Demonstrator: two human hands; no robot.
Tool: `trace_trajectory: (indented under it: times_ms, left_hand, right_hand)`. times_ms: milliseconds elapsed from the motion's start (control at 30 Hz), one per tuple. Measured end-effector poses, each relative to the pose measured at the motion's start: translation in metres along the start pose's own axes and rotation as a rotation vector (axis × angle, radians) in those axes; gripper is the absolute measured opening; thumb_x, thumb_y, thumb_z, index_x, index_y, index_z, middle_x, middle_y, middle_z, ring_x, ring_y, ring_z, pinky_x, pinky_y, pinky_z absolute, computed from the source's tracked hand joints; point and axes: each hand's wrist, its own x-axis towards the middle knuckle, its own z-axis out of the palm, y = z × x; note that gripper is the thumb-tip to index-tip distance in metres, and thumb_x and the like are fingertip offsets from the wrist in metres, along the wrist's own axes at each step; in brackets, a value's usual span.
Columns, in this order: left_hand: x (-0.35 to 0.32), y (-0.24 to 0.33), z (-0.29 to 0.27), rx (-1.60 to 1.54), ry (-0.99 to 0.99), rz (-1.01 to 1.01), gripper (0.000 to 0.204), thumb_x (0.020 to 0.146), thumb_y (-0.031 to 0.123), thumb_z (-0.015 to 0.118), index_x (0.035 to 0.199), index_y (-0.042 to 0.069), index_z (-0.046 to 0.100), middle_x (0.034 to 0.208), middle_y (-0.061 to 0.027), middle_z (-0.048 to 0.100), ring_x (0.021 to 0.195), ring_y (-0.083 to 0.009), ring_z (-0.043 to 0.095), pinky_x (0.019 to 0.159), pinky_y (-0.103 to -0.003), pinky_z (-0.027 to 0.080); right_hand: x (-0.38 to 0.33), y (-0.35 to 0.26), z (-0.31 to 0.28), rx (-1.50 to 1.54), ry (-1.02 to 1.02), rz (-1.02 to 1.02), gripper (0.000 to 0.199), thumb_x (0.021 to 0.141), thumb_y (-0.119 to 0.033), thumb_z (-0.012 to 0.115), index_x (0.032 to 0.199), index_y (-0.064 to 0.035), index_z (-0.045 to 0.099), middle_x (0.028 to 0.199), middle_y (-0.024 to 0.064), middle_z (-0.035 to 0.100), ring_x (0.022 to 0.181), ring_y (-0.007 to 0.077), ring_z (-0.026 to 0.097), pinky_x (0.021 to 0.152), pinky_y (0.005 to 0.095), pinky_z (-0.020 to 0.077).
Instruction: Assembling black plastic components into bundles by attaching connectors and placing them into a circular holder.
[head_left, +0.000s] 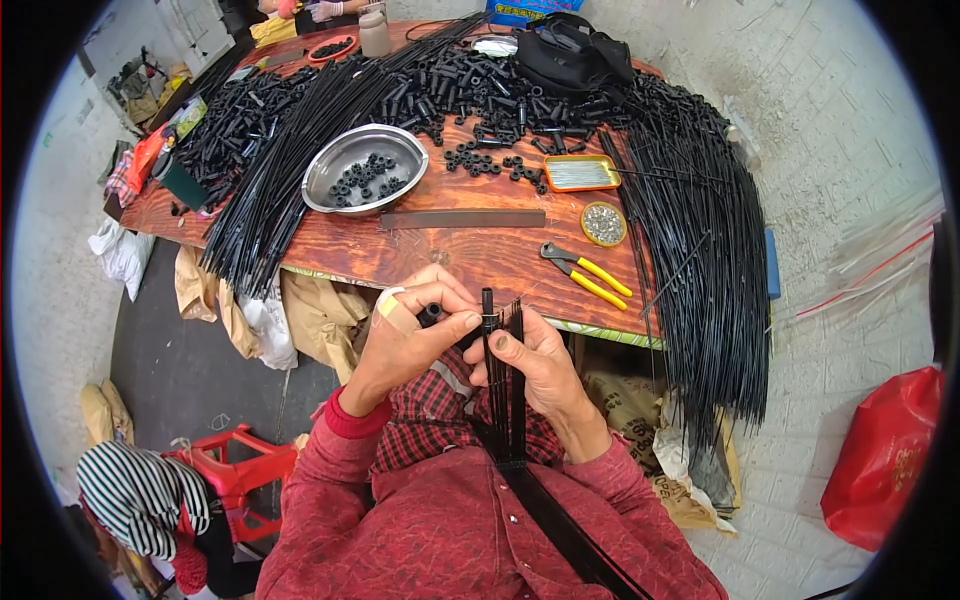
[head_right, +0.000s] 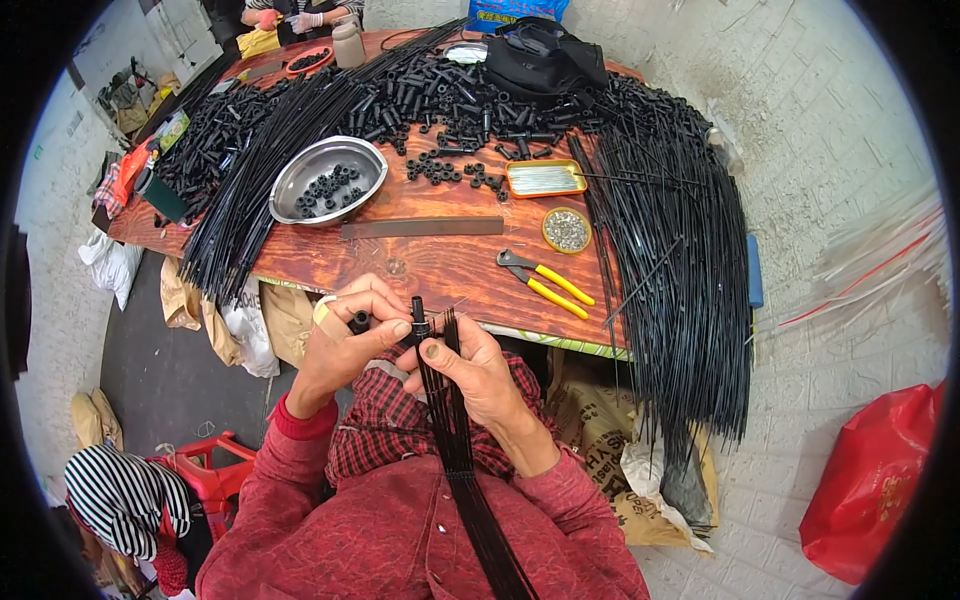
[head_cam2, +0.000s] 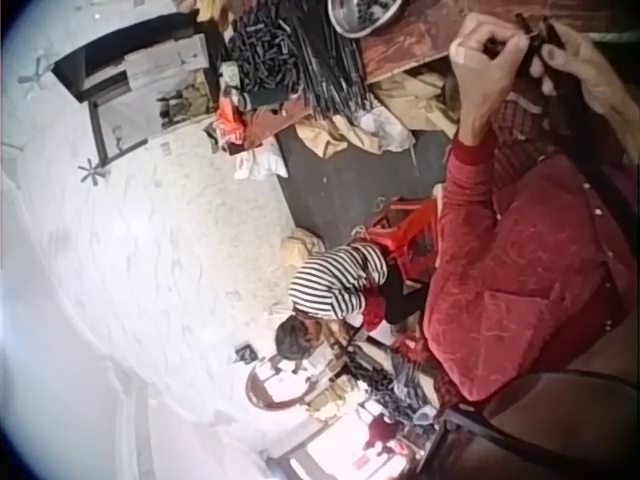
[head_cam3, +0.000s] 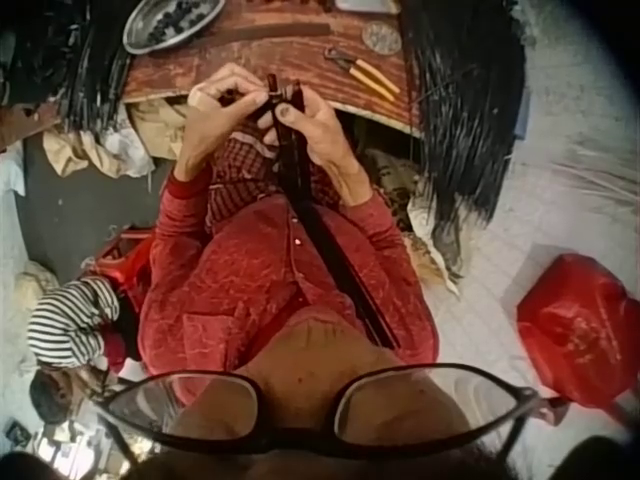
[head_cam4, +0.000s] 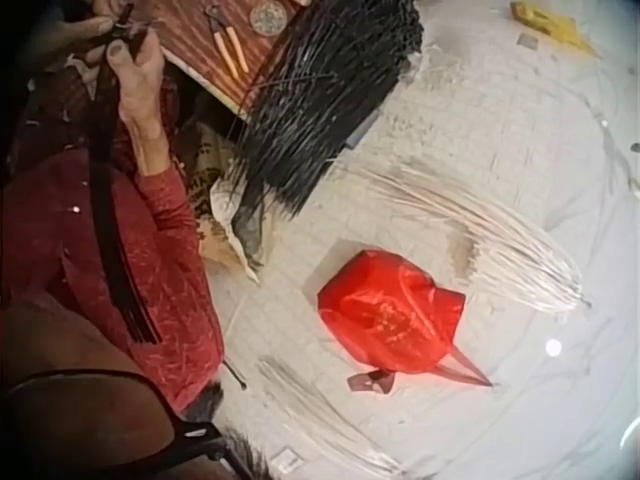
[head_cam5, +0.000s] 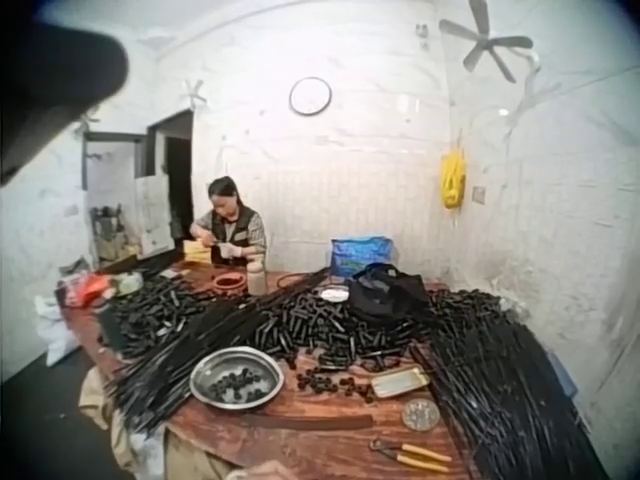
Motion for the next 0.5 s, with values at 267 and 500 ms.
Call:
trace_trajectory:
  times_ms: [267, 500]
  left_hand:
    - [-0.003, 0.003, 0.011, 0.125, 0.085, 0.009, 0.009, 0.086, 0.007, 0.074, 0.084, -0.002, 0.071, 0.086, -0.004, 0.063, 0.078, -0.0121, 0.058, 0.07, -0.027, 0.045]
    - [-0.003, -0.009, 0.004, -0.506, 0.023, -0.41, 0.012, 0.087, 0.009, 0.075, 0.09, -0.001, 0.07, 0.086, -0.0015, 0.062, 0.07, -0.0078, 0.054, 0.061, -0.022, 0.041]
  right_hand:
    - [-0.002, -0.004, 0.0, 0.006, -0.001, -0.01, 0.035, 0.097, -0.022, 0.068, 0.122, -0.0017, 0.055, 0.094, 0.0113, 0.071, 0.073, 0.0169, 0.071, 0.066, 0.0283, 0.0602]
    - [-0.003, -0.002, 0.001, 0.012, 0.019, 0.001, 0.039, 0.096, -0.027, 0.07, 0.122, -0.0026, 0.056, 0.09, 0.0097, 0.071, 0.07, 0.0158, 0.07, 0.065, 0.0261, 0.0583]
